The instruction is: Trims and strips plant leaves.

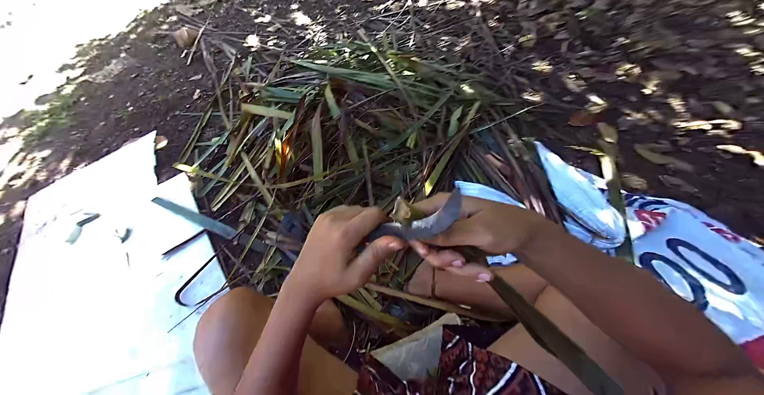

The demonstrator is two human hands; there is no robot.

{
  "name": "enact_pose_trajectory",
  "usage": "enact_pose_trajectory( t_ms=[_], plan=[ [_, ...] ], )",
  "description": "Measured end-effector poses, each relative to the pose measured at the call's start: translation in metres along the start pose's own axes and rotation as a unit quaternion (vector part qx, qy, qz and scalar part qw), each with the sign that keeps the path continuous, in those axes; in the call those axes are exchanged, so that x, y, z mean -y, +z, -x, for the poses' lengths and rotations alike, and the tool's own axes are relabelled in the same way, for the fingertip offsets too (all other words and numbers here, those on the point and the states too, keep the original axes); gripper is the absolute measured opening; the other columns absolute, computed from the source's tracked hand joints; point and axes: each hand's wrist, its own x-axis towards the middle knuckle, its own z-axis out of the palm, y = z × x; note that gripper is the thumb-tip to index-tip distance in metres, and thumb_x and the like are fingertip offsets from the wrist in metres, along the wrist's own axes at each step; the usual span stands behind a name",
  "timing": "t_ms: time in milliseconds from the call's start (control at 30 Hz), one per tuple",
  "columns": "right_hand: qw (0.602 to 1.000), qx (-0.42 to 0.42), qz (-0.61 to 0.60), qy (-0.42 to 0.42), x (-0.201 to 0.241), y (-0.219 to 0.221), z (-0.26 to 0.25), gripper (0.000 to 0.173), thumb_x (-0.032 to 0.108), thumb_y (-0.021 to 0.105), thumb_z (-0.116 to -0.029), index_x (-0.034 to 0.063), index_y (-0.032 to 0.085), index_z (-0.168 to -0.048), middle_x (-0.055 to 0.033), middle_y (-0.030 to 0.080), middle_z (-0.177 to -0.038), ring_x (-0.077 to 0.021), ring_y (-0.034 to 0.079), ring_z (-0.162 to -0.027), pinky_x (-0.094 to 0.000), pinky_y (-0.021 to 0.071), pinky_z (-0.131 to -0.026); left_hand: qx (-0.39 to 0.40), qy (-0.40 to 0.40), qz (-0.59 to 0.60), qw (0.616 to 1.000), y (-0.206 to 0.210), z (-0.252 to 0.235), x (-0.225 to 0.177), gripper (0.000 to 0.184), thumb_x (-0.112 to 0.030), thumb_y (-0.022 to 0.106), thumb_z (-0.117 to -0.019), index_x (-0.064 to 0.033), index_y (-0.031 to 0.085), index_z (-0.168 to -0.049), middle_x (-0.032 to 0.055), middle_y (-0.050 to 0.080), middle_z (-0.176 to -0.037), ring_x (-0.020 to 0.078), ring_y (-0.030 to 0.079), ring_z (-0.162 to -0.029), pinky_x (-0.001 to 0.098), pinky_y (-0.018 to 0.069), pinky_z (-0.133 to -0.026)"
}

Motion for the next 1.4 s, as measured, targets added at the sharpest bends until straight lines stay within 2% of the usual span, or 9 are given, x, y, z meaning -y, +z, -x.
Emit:
enact_pose_trajectory(
  t_ms=[167,367,467,667,833,1000,1200,1300,1400],
  plan=[
    [1.0,-0.009,0.005,0.018,-0.004,-0.008,0.002,0.024,0.014,0.036,-0.1081,0.0122,0.057,-0.096,0.0123,0.052,-0.062,0.0069,0.049,-0.045,-0.0083,0.0434,-0.042,0.097,-0.033,0.115,0.988,-0.01,-0.004,0.013,0.057,-0.052,0.043,-0.1065,-0.0027,0.062,-0.087,-0.0015,0.052,-0.064,-0.0054,0.048,-0.06,0.0121,0.0386,-0.055],
    [0.998,0.047,0.012,0.033,-0.007,-0.008,-0.002,0.022,0.013,0.038,-0.1077,0.0108,0.057,-0.095,0.0121,0.053,-0.062,0.0072,0.05,-0.045,-0.0087,0.0438,-0.042,0.198,-0.072,0.263,0.941,-0.022,-0.006,0.019,0.049,-0.054,0.051,-0.1032,-0.0118,0.064,-0.083,-0.0155,0.053,-0.066,-0.0158,0.046,-0.063,0.0057,0.0348,-0.054],
    [0.997,0.075,-0.002,0.035,-0.005,0.0,-0.006,0.021,0.01,0.041,-0.1059,0.009,0.058,-0.094,0.0118,0.053,-0.06,0.0068,0.051,-0.043,-0.0096,0.0437,-0.04,0.223,-0.047,0.364,0.903,-0.017,-0.006,0.018,0.043,-0.053,0.052,-0.1031,-0.0163,0.061,-0.083,-0.0183,0.054,-0.069,-0.0177,0.049,-0.069,0.0035,0.0362,-0.06],
    [0.994,0.105,-0.031,0.0,-0.008,0.004,-0.007,0.021,0.011,0.039,-0.1057,0.0101,0.057,-0.094,0.0108,0.057,-0.065,0.0069,0.054,-0.047,-0.0095,0.0466,-0.043,0.14,-0.005,0.283,0.949,-0.013,-0.01,-0.003,0.047,-0.052,0.052,-0.1036,-0.009,0.059,-0.085,-0.0103,0.048,-0.063,-0.0142,0.044,-0.06,0.0047,0.0324,-0.054],
    [0.999,0.041,0.019,-0.018,-0.007,0.0,0.003,0.023,0.012,0.035,-0.1087,0.0074,0.055,-0.097,0.0108,0.051,-0.062,0.0072,0.05,-0.045,-0.009,0.0451,-0.043,0.149,-0.063,0.183,0.97,-0.025,-0.006,0.003,0.051,-0.053,0.049,-0.1044,-0.0083,0.061,-0.085,-0.0095,0.05,-0.064,-0.0126,0.046,-0.061,0.0067,0.0348,-0.054],
    [0.998,0.039,-0.047,-0.027,-0.015,-0.012,0.011,0.03,0.015,0.029,-0.1088,0.0092,0.056,-0.097,0.0101,0.054,-0.064,0.0062,0.052,-0.045,-0.0092,0.0465,-0.042,0.184,-0.113,0.176,0.96,-0.026,-0.004,0.021,0.051,-0.056,0.052,-0.102,-0.0105,0.064,-0.083,-0.0134,0.048,-0.062,-0.0138,0.042,-0.057,0.0063,0.0322,-0.05],
    [0.993,0.081,-0.082,-0.012,-0.031,-0.016,0.013,0.025,0.012,0.036,-0.1056,0.0101,0.058,-0.095,0.0098,0.058,-0.063,0.0046,0.056,-0.045,-0.0115,0.0475,-0.04,0.212,-0.09,0.231,0.945,-0.011,-0.01,0.015,0.05,-0.054,0.053,-0.1027,-0.0082,0.064,-0.084,-0.0116,0.05,-0.063,-0.0134,0.043,-0.058,0.0065,0.032,-0.051],
    [0.998,0.044,-0.036,0.006,-0.029,-0.014,0.008,0.026,0.013,0.035,-0.1076,0.0086,0.057,-0.095,0.009,0.057,-0.065,0.0052,0.054,-0.046,-0.0107,0.0472,-0.042,0.185,-0.083,0.219,0.954,-0.004,-0.007,0.015,0.051,-0.054,0.05,-0.1033,-0.0087,0.062,-0.084,-0.0111,0.049,-0.063,-0.0132,0.044,-0.059,0.0068,0.0334,-0.053],
    [1.0,-0.024,-0.015,0.012,-0.023,-0.002,0.005,0.025,0.012,0.038,-0.1087,0.0067,0.058,-0.095,0.0086,0.057,-0.065,0.0063,0.052,-0.046,-0.0099,0.0459,-0.043,0.182,-0.082,0.219,0.955,-0.008,-0.008,0.018,0.046,-0.056,0.05,-0.1025,-0.0132,0.066,-0.094,-0.0138,0.06,-0.07,-0.0149,0.053,-0.067,0.0059,0.0424,-0.06]
  ],
)
